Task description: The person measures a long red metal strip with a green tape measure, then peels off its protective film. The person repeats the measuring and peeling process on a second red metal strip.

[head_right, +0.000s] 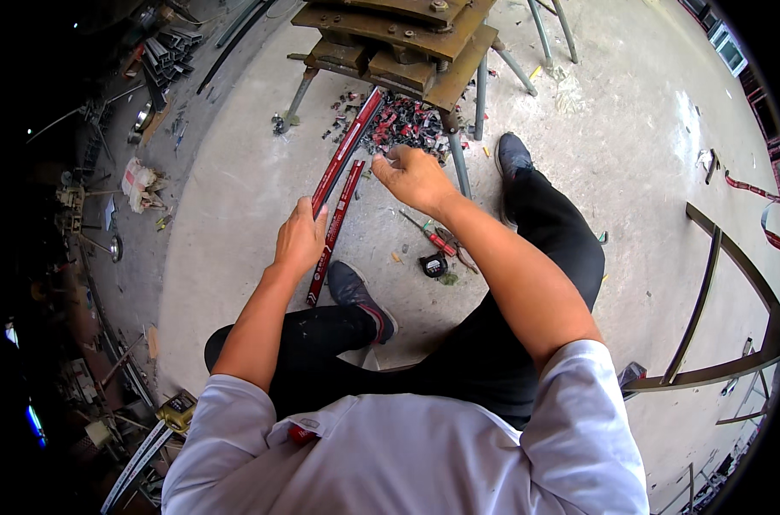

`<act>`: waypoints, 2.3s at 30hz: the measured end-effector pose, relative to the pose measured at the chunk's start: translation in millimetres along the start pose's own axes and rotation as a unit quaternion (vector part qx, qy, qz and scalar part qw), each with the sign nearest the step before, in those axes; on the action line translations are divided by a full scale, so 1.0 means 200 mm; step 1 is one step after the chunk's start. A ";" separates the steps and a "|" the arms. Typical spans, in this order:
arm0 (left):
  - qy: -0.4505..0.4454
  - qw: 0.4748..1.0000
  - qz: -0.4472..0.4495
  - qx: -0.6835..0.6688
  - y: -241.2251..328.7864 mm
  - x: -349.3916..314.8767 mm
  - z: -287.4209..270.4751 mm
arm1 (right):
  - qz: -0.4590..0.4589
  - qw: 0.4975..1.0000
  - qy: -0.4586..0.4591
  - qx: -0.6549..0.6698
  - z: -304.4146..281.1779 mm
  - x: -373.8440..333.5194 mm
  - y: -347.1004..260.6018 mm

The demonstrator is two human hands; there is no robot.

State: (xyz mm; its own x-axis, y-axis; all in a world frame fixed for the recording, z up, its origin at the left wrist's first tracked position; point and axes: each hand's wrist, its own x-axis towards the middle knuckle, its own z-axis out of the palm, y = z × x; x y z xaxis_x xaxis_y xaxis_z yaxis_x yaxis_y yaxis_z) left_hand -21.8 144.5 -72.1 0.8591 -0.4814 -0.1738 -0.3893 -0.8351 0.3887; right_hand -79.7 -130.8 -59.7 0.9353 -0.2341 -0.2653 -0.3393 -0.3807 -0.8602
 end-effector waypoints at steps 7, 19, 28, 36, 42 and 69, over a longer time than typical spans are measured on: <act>0.052 0.992 0.103 -0.053 -0.16 -0.22 -0.06 | -0.085 0.932 -0.050 0.349 0.04 -0.12 -0.27; 0.119 0.973 0.187 -0.065 -0.06 -0.18 -0.11 | -0.161 0.903 -0.058 0.395 -0.02 -0.30 -0.38; 0.156 0.970 0.177 -0.058 -0.01 -0.15 -0.06 | -0.163 0.901 -0.054 0.398 -0.06 -0.35 -0.39; 0.189 0.966 0.164 -0.057 -0.01 -0.13 -0.02 | -0.149 0.928 -0.074 0.334 -0.11 -0.38 -0.38; 0.231 0.957 0.163 -0.057 -0.01 -0.11 -0.01 | -0.166 0.925 -0.084 0.331 -0.12 -0.39 -0.37; 0.330 0.920 0.212 0.001 0.05 -0.10 -0.08 | -0.130 0.886 -0.067 0.440 -0.14 -0.33 -0.30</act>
State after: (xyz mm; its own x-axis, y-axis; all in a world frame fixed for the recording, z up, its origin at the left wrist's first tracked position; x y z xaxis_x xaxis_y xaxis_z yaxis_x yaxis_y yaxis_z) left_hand -37.4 150.0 -51.1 0.6448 -0.4972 0.5806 -0.7352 -0.6112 0.2931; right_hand -123.8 -118.0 21.2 0.9939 -0.1098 -0.0075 0.0433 0.4532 -0.8904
